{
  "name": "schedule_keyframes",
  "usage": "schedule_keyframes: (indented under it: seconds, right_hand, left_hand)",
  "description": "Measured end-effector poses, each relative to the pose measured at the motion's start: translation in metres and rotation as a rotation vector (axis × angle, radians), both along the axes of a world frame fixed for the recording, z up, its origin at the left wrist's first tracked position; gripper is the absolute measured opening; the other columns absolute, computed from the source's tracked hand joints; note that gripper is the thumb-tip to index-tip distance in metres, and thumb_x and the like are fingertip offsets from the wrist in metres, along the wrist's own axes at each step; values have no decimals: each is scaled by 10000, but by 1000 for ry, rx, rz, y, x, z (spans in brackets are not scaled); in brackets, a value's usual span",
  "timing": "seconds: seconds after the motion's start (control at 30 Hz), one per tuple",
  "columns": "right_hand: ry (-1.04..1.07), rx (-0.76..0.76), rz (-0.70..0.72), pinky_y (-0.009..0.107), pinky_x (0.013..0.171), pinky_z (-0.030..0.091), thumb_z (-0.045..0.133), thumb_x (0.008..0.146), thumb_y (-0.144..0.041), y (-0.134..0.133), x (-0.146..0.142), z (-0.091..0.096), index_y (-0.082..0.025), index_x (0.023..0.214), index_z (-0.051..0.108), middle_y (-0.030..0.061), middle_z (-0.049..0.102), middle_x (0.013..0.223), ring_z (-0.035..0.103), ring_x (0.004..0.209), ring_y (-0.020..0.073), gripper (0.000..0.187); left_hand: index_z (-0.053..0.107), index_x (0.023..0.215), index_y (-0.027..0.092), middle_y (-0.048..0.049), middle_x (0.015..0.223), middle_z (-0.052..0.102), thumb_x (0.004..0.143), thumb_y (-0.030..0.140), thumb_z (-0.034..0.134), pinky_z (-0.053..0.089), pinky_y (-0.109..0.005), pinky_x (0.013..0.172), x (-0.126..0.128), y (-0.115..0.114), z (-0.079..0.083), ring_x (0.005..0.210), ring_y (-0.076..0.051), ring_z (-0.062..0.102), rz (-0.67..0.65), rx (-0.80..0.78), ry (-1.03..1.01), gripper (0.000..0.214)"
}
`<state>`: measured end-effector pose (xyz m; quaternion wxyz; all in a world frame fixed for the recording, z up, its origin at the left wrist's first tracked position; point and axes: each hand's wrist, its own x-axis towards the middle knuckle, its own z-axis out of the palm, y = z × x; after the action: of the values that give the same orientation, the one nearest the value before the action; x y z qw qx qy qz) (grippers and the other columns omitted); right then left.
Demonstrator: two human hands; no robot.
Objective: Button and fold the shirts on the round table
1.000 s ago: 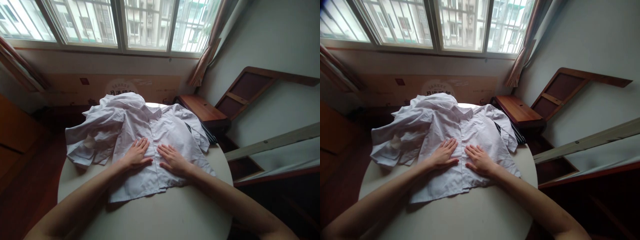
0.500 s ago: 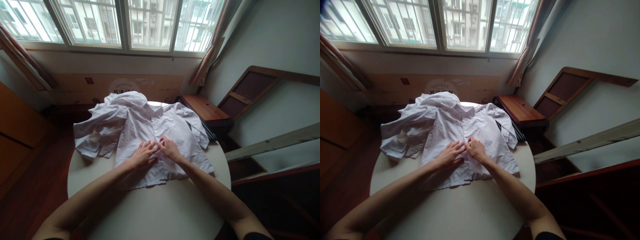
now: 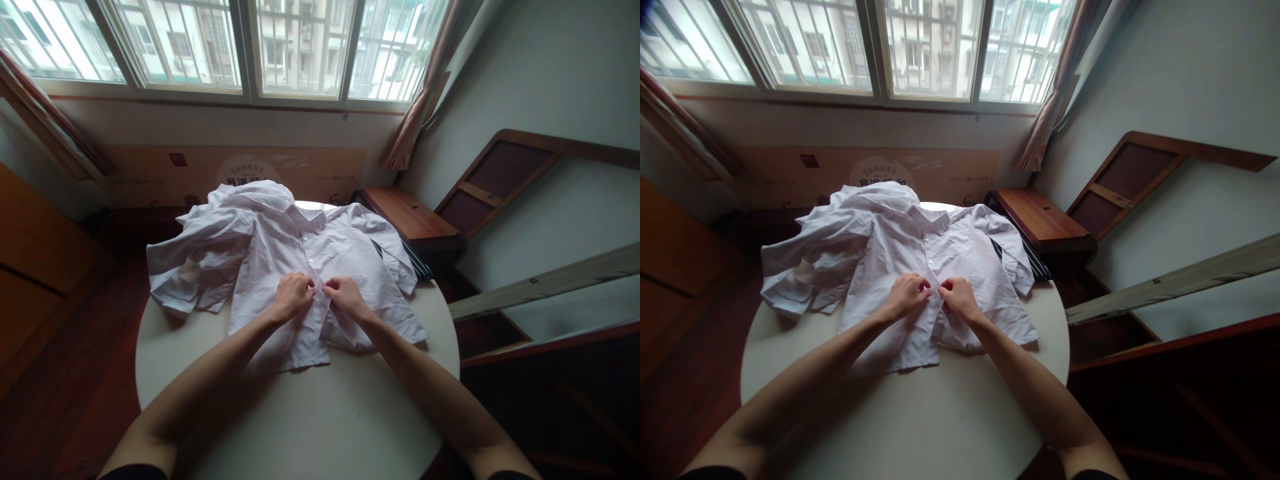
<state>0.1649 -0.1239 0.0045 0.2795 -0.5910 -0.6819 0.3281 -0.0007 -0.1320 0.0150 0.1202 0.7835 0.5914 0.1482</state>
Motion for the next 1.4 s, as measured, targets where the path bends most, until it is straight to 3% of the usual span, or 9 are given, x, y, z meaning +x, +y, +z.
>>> schedule_keyframes:
  seconds: [0.17, 0.43, 0.67, 0.9, 1.0, 1.2, 1.4]
  right_hand:
    - [191, -105, -12, 204, 447, 419, 574, 718, -213, -1, 1, -6, -128, 815, 716, 29, 690, 629, 609, 474, 138, 191]
    - [66, -13, 6, 212, 476, 440, 584, 709, -202, -2, -4, -4, -125, 872, 736, 34, 685, 581, 630, 492, 155, 236]
    - [131, 41, -85, 218, 468, 437, 592, 709, -243, -2, -2, 8, -123, 889, 744, 27, 679, 580, 611, 475, 150, 265]
    - [-10, 81, -1, 241, 625, 470, 588, 735, -220, -7, -9, 4, -140, 899, 754, 14, 676, 551, 637, 541, 157, 247]
    - [10, 75, 2, 241, 611, 467, 586, 737, -229, -7, -9, 1, -131, 908, 752, 17, 674, 553, 629, 525, 155, 257]
    - [180, -11, 18, 220, 505, 443, 586, 711, -252, -5, -7, -6, -113, 874, 747, 31, 680, 598, 591, 485, 135, 268]
    - [487, -251, 4, 199, 486, 465, 520, 734, -248, 0, -9, -10, -119, 785, 714, 21, 649, 601, 580, 513, 111, 239]
  left_hand:
    - [720, 853, 205, -53, 884, 679, 824, 285, 589, 416, -300, 770, 7, 2, -10, 866, -206, 586, 35, -5, -41, 156]
    - [710, 842, 208, -32, 864, 708, 849, 318, 570, 404, -263, 724, 0, 6, -17, 831, -180, 609, 58, -108, -194, 178]
    - [707, 812, 206, -47, 862, 711, 837, 327, 557, 397, -288, 750, 3, 6, -14, 847, -203, 618, 104, -82, -144, 194]
    - [718, 850, 204, -35, 859, 717, 826, 330, 551, 408, -258, 710, 1, 7, -12, 819, -184, 628, 142, -151, -223, 210]
    - [719, 864, 200, -29, 869, 720, 830, 328, 544, 407, -244, 689, -1, 8, -11, 813, -174, 629, 132, -186, -264, 220]
    - [723, 873, 207, -32, 882, 723, 840, 303, 511, 401, -249, 708, -1, 8, -8, 819, -175, 625, 132, -216, -233, 234]
    - [725, 815, 208, -22, 798, 710, 820, 319, 502, 390, -251, 675, -2, 11, -8, 764, -175, 613, 129, -252, -248, 249]
